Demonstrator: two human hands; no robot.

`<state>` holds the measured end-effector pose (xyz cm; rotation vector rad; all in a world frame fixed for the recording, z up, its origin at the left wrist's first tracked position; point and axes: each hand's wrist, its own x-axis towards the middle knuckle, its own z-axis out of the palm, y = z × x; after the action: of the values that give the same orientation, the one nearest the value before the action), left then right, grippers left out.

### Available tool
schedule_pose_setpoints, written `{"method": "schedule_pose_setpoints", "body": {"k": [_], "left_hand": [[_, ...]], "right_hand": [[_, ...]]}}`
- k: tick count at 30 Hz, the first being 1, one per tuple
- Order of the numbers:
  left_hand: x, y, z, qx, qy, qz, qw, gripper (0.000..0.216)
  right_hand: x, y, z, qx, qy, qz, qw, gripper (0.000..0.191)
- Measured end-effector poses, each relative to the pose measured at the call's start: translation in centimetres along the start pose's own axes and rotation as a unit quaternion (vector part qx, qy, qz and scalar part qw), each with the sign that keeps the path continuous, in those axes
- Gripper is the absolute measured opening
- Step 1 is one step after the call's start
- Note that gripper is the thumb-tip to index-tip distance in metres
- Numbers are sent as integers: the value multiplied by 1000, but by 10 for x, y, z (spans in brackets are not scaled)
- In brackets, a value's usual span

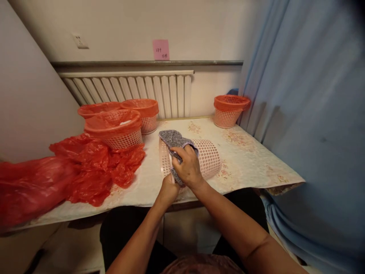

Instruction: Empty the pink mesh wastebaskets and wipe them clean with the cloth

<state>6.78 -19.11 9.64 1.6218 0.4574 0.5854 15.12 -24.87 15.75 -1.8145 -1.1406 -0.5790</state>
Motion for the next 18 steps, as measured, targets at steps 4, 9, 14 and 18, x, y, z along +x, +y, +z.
{"method": "schedule_pose_setpoints", "body": {"k": [4,9,14,18], "left_hand": [[-1,-1,-4,-39,9,-46,998,28],[3,2,-5,-59,20,-72,995,26],[7,-3,-7,-51,16,-61,997,30],[4,-18,-13,-4,21,-32,999,35]], "right_hand": [[2,38,-4,-63,-11,0,998,34],[9,114,-19,-140,-1,71,988,34],[8,159,-32,-158,34,151,975,34],[6,168,-33,-155,56,164,973,35]]}}
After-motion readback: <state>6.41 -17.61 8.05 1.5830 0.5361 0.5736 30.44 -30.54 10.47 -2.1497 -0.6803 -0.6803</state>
